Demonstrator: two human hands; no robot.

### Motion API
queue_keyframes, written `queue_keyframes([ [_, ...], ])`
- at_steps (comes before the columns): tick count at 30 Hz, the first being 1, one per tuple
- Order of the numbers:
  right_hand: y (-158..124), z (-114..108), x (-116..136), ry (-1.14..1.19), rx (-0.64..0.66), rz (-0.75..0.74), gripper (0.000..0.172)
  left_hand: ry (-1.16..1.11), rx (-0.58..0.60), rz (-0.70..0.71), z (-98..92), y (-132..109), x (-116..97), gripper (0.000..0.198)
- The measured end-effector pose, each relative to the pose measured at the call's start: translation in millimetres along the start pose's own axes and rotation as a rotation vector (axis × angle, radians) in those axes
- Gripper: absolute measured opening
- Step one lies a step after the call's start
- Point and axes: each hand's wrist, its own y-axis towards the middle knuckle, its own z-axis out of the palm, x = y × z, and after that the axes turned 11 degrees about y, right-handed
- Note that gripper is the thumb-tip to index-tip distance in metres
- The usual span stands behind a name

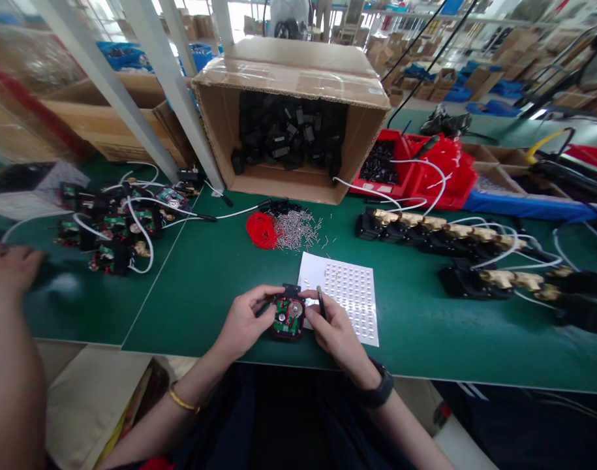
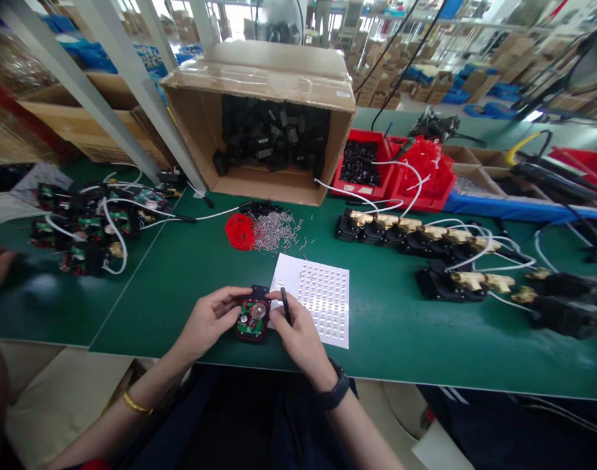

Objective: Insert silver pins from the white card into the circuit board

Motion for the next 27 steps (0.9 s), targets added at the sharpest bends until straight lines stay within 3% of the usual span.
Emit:
queue_keyframes([
  [7,1,-2,6,-0.074,-0.006,-0.081,0.029,0.087,-0.014,0.020,1.1,8,-11,0.016],
  [14,11,-15,11,-0.010,0.095,-0.052,0.023,0.282,0.088,0.101,-7.0,13,-18,0.013],
  [21,20,-19,33,-0.328,0.128,-0.135,0.007,0.570,0.144,0.174,-6.1,22,-37,0.010],
  [27,37,-22,59,-0.657,0.295,-0.137,0.016,0.599,0.209,0.160,-3.8,33,-40,0.013],
])
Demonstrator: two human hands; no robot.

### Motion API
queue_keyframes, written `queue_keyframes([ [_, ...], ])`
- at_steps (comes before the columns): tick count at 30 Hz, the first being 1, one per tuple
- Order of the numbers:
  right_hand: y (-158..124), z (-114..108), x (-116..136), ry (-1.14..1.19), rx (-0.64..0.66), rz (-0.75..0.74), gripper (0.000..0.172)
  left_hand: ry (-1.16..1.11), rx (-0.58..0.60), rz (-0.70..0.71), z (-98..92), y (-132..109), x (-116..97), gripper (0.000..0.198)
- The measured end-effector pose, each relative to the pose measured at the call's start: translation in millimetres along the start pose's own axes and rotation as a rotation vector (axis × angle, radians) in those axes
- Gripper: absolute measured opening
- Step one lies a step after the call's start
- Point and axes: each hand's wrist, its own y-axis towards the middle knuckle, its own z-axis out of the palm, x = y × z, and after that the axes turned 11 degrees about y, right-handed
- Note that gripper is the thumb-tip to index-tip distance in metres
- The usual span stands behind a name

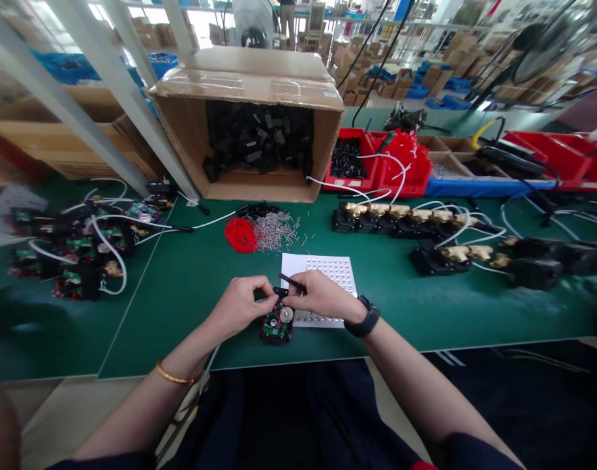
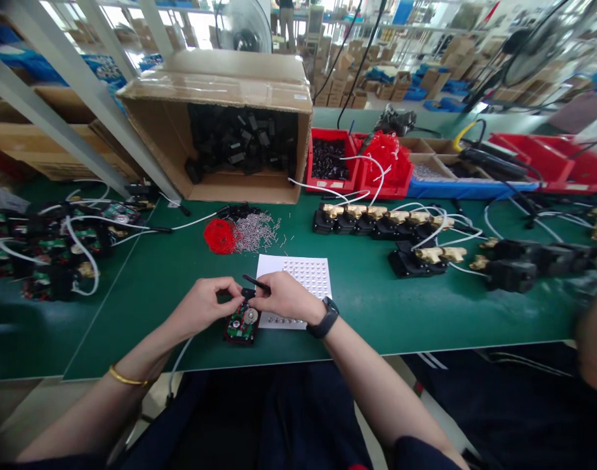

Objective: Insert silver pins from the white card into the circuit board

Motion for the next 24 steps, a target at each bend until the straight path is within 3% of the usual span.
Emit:
queue_keyframes([
  [7,10,-6,7,-0.162,0.045,-0.045,0.010,-0.127,-0.007,-0.048,2.5,2,11,0.016],
  [14,11,-9,3,-0.251,0.100,-0.136,0.007,-0.078,0.018,-0.027,-5.1,6,11,0.015],
  [24,9,-10,13,-0.368,0.118,-0.156,0.008,-0.067,0.040,-0.024,-7.2,4,11,0.014],
])
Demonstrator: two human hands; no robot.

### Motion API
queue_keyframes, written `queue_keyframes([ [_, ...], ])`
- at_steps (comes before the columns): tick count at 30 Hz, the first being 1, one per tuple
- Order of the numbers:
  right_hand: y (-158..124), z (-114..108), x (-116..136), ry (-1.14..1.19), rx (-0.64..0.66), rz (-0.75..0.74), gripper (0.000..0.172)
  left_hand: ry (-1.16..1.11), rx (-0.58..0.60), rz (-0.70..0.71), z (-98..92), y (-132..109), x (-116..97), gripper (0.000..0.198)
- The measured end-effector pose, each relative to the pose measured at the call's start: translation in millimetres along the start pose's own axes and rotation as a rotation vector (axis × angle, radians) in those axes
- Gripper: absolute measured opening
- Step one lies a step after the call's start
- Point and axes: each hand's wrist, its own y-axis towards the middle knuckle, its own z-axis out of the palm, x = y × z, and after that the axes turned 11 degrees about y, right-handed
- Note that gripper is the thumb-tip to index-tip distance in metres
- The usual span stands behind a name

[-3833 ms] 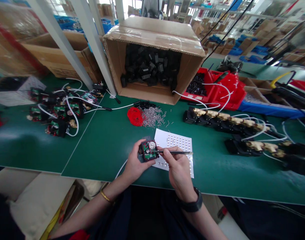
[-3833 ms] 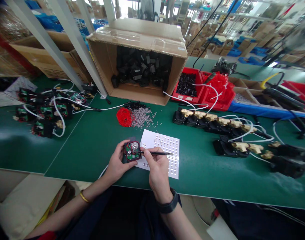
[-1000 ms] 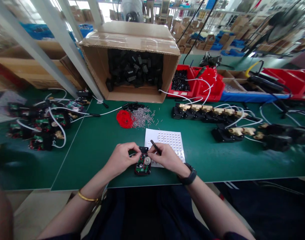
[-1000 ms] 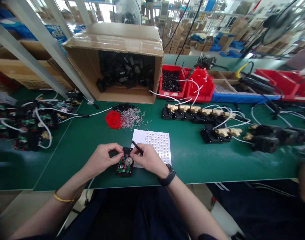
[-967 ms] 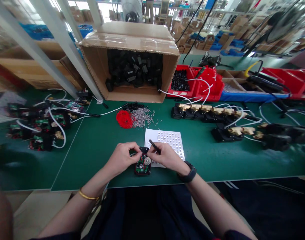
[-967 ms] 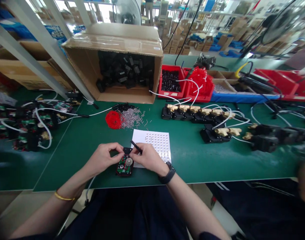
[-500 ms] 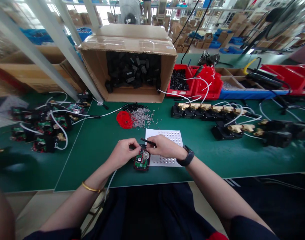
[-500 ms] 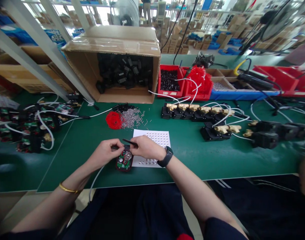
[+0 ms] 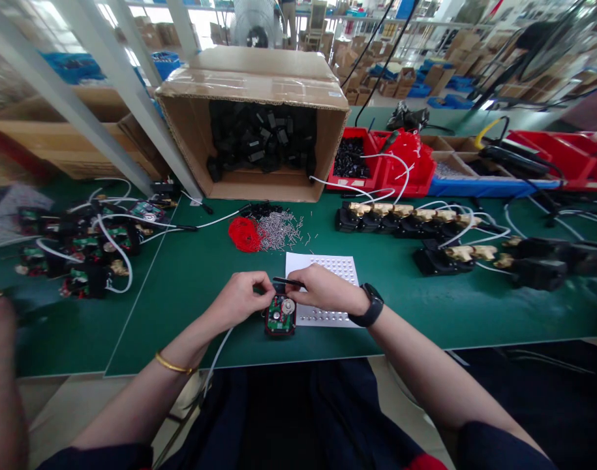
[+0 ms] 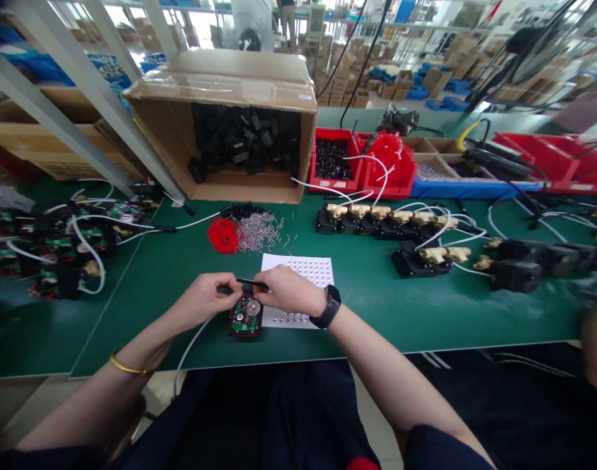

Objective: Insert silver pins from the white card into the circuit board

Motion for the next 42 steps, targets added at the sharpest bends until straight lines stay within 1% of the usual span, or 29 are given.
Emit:
queue_keyframes([
  [6,1,-7,3,-0.054,0.082,-0.052,0.010,-0.004,0.035,-0.003,-3.0,0,-5,0.012],
  [9,2,-9,2,-0.061,0.102,-0.065,0.012,-0.024,0.043,-0.010,-2.1,0,-5,0.010],
  [12,4,-11,3,-0.073,0.123,-0.058,0.011,-0.037,0.049,-0.003,0.2,0,-4,0.012],
  [16,10,-15,11,-0.100,0.184,-0.072,0.006,-0.018,0.048,0.036,3.5,-2,-6,0.013],
  [19,16,-18,17,-0.138,0.243,-0.114,0.008,0.030,0.041,0.077,5.5,-3,-9,0.011],
  [21,19,-18,18,-0.150,0.250,-0.143,0.009,0.036,0.031,0.072,6.3,-4,-10,0.012],
  [24,20,-18,17,-0.140,0.233,-0.148,0.011,-0.095,0.045,0.038,6.7,-5,-5,0.015],
  [27,19,-17,15,-0.123,0.231,-0.125,0.012,-0.260,0.105,0.074,8.7,-13,3,0.023],
  [28,18,-17,14,-0.126,0.224,-0.119,0.012,-0.289,0.121,0.092,10.6,-16,6,0.028],
  [29,18,-17,14,-0.135,0.214,-0.113,0.012,-0.301,0.127,0.106,13.3,-20,8,0.040],
  [31,18,-18,15,-0.158,0.197,-0.102,0.012,-0.290,0.101,0.111,21.4,-28,13,0.072],
  [32,19,-19,15,-0.166,0.195,-0.096,0.011,-0.273,0.068,0.102,26.4,-31,14,0.080],
  [33,18,-19,15,-0.170,0.195,-0.090,0.011,-0.252,0.027,0.095,31.5,-34,15,0.081],
  [35,17,-19,15,-0.165,0.199,-0.076,0.012,-0.207,-0.052,0.096,40.3,-37,18,0.071],
  [37,14,-18,13,-0.141,0.204,-0.064,0.011,-0.161,-0.091,0.137,44.7,-38,19,0.061],
  [40,8,-17,8,-0.086,0.198,-0.061,0.009,-0.086,-0.076,0.235,41.8,-36,21,0.046],
  [42,4,-16,4,-0.049,0.186,-0.072,0.007,-0.049,-0.052,0.273,37.0,-34,20,0.041],
])
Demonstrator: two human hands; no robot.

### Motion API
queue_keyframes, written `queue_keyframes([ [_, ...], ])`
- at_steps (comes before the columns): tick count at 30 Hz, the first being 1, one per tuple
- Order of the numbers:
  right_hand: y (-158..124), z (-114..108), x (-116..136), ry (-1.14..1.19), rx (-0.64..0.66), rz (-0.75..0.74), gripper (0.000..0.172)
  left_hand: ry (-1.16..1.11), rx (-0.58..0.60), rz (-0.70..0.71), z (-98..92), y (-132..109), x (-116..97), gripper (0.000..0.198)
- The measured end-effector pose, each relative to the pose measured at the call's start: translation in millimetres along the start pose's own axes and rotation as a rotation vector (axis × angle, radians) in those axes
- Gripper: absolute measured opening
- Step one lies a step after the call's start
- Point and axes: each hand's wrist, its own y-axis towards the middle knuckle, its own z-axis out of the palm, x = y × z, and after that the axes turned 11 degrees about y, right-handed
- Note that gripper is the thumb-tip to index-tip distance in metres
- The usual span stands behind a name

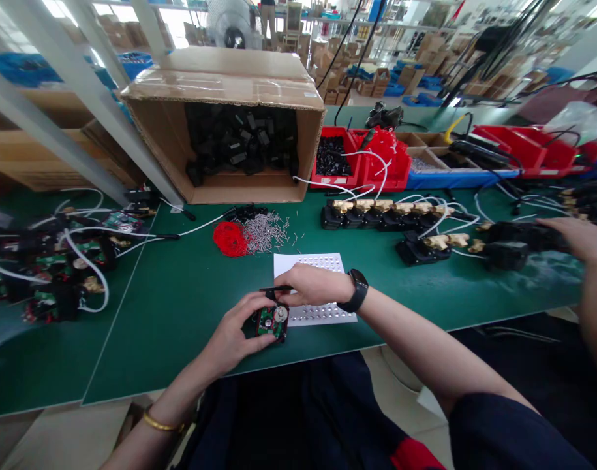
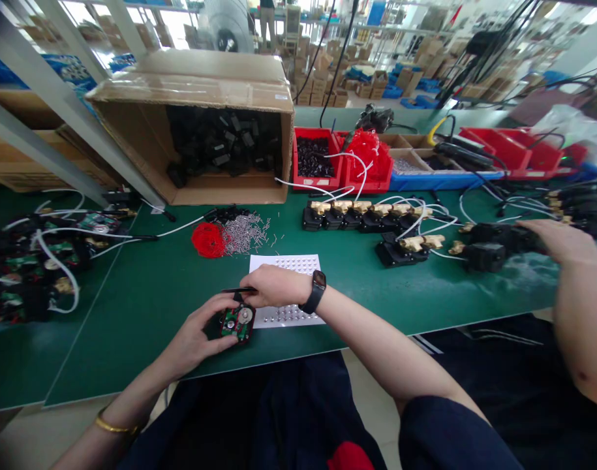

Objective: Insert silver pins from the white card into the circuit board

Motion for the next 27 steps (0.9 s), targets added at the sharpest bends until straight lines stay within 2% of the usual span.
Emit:
queue_keyframes([
  [7,-8,5,-15,0.099,-0.038,-0.042,0.009,0.062,0.055,0.026,-5.2,8,-2,0.047],
  [12,-13,6,-22,0.184,-0.042,-0.063,0.004,0.086,0.061,0.043,-5.2,11,-1,0.047],
  [16,-16,9,-26,0.265,-0.061,-0.071,0.009,0.083,0.057,0.026,-5.5,10,1,0.047],
  [20,-18,18,-25,0.320,-0.154,0.001,0.011,0.067,0.050,0.002,-2.6,11,1,0.047],
  [24,-21,30,-19,0.362,-0.314,0.088,0.016,0.019,0.031,-0.036,1.5,11,2,0.048],
  [27,-23,35,-16,0.409,-0.382,0.087,0.019,0.002,0.014,-0.058,4.8,8,3,0.050],
])
